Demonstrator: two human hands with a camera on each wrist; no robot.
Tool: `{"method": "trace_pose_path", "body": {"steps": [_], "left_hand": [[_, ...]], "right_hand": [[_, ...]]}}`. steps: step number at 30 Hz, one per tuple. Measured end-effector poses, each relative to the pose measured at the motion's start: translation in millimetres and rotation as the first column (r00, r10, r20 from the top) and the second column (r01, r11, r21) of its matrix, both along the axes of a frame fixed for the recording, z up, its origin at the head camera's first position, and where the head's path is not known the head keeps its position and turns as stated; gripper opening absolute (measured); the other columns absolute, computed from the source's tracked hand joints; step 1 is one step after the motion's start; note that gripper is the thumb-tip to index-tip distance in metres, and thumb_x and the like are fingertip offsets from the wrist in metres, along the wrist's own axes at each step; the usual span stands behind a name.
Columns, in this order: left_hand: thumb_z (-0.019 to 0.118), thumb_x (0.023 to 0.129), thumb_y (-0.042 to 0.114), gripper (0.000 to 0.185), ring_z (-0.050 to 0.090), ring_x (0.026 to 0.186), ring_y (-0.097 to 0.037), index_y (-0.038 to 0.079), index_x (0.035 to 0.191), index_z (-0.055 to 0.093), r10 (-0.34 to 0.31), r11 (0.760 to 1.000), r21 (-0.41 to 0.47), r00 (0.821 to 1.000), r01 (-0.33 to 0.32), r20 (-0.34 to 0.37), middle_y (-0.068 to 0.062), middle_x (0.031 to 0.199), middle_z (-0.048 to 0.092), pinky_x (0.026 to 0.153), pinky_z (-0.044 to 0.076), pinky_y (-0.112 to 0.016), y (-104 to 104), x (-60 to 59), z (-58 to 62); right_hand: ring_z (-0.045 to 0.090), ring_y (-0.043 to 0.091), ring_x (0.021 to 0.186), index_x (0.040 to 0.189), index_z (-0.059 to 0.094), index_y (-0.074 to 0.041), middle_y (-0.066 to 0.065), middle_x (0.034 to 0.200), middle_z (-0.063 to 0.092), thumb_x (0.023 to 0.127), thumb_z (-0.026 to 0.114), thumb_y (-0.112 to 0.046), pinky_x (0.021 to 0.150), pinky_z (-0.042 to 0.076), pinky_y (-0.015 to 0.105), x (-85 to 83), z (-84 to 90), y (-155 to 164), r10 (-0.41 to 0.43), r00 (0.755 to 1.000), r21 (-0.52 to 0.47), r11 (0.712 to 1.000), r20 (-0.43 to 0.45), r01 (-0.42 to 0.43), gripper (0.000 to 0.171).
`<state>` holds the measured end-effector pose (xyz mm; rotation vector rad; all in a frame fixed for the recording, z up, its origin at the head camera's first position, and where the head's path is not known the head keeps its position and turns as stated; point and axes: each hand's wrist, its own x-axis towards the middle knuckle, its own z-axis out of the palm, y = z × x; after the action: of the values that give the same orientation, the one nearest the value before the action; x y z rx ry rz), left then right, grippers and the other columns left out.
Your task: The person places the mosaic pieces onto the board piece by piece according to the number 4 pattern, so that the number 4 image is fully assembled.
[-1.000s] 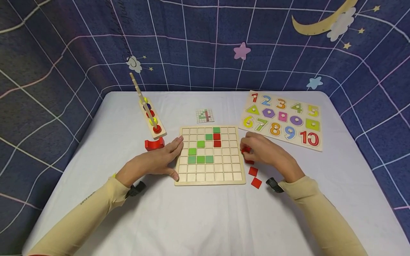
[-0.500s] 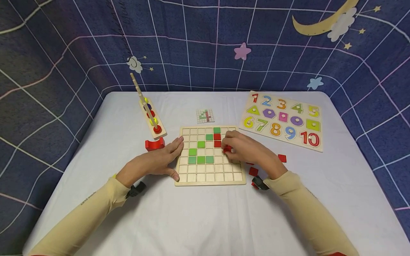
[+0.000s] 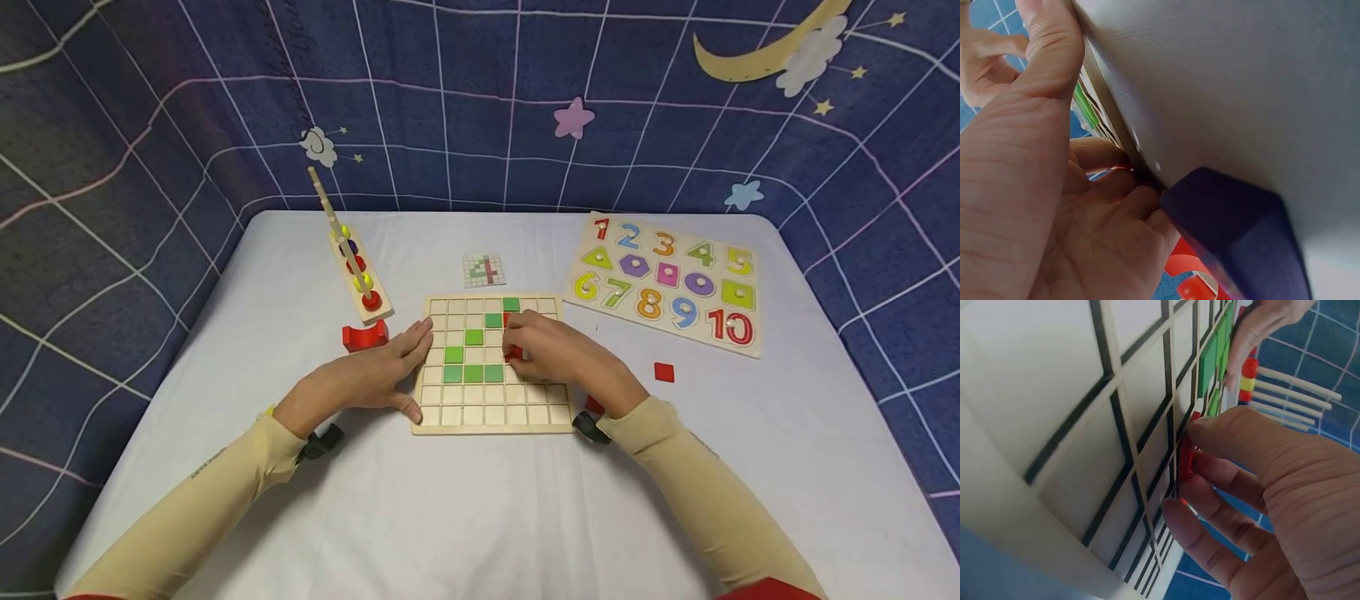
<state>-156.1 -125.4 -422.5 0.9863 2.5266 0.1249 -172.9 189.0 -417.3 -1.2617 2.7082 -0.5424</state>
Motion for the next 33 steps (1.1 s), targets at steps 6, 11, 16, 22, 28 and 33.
{"method": "trace_pose_path", "body": {"steps": [6, 11, 16, 22, 28, 33], "left_hand": [[0.082, 0.082, 0.06, 0.13, 0.009, 0.17, -0.037, -0.003, 0.17, 0.011, 0.022, 1.0, -0.013, 1.0, -0.022, 0.02, -0.021, 0.181, 0.0, 0.134, 0.028, -0.046, 1, -1.0, 0.8], [0.081, 0.083, 0.061, 0.129, 0.01, 0.169, -0.038, -0.004, 0.17, 0.012, 0.01, 1.0, -0.005, 1.0, -0.01, 0.011, -0.022, 0.181, 0.002, 0.134, 0.028, -0.046, 1, -0.7, 1.4], [0.08, 0.083, 0.061, 0.128, 0.011, 0.169, -0.039, -0.005, 0.169, 0.012, 0.003, 1.0, -0.003, 1.0, -0.003, 0.004, -0.023, 0.181, 0.002, 0.134, 0.028, -0.047, 0, 0.3, 1.9], [0.081, 0.083, 0.06, 0.128, 0.01, 0.169, -0.039, -0.005, 0.169, 0.012, 0.001, 1.0, 0.002, 1.0, -0.001, 0.01, -0.023, 0.181, 0.002, 0.134, 0.028, -0.047, 1, 0.3, 2.4], [0.081, 0.083, 0.06, 0.129, 0.01, 0.169, -0.039, -0.005, 0.169, 0.012, 0.001, 1.0, 0.005, 1.0, -0.002, 0.015, -0.023, 0.181, 0.002, 0.134, 0.028, -0.047, 1, -0.2, 2.4], [0.081, 0.083, 0.06, 0.129, 0.01, 0.169, -0.039, -0.005, 0.169, 0.012, 0.006, 1.0, 0.008, 1.0, -0.006, 0.019, -0.023, 0.181, 0.002, 0.134, 0.028, -0.047, 0, 1.0, 3.2]], "right_hand": [[0.057, 0.017, 0.088, 0.09, 0.076, -0.006, 0.006, 0.092, 0.068, 0.093, 0.081, -0.003, 0.081, 0.055, 0.036, -0.2, -0.3, 0, 0.019, 0.999, -0.038, 0.999, -0.036, -0.02, 0.007], [0.057, 0.017, 0.088, 0.089, 0.075, -0.006, 0.006, 0.092, 0.068, 0.092, 0.081, -0.002, 0.081, 0.054, 0.037, 1.0, -1.8, -1, 0.009, 0.999, -0.043, 0.999, -0.048, -0.011, 0.008], [0.058, 0.018, 0.09, 0.088, 0.075, -0.007, 0.006, 0.093, 0.068, 0.093, 0.08, -0.002, 0.081, 0.055, 0.036, 2.6, -3.4, -1, -0.004, 0.998, -0.036, 0.999, -0.058, 0.002, 0.008], [0.058, 0.018, 0.09, 0.088, 0.075, -0.006, 0.006, 0.093, 0.068, 0.093, 0.08, -0.003, 0.081, 0.055, 0.036, 3.3, -4.1, 1, -0.003, 0.997, -0.039, 0.999, -0.081, 0.0, 0.008], [0.059, 0.019, 0.093, 0.094, 0.076, -0.007, 0.006, 0.099, 0.068, 0.095, 0.081, -0.01, 0.083, 0.058, 0.037, 5.7, -1.4, 3, 0.0, 0.997, -0.011, 1.0, -0.073, -0.001, 0.006], [0.061, 0.02, 0.096, 0.1, 0.078, -0.006, 0.008, 0.104, 0.07, 0.096, 0.079, -0.009, 0.085, 0.059, 0.039, 9.6, 2.1, 7, -0.006, 0.996, 0.009, 1.0, -0.086, 0.007, 0.005]]}}
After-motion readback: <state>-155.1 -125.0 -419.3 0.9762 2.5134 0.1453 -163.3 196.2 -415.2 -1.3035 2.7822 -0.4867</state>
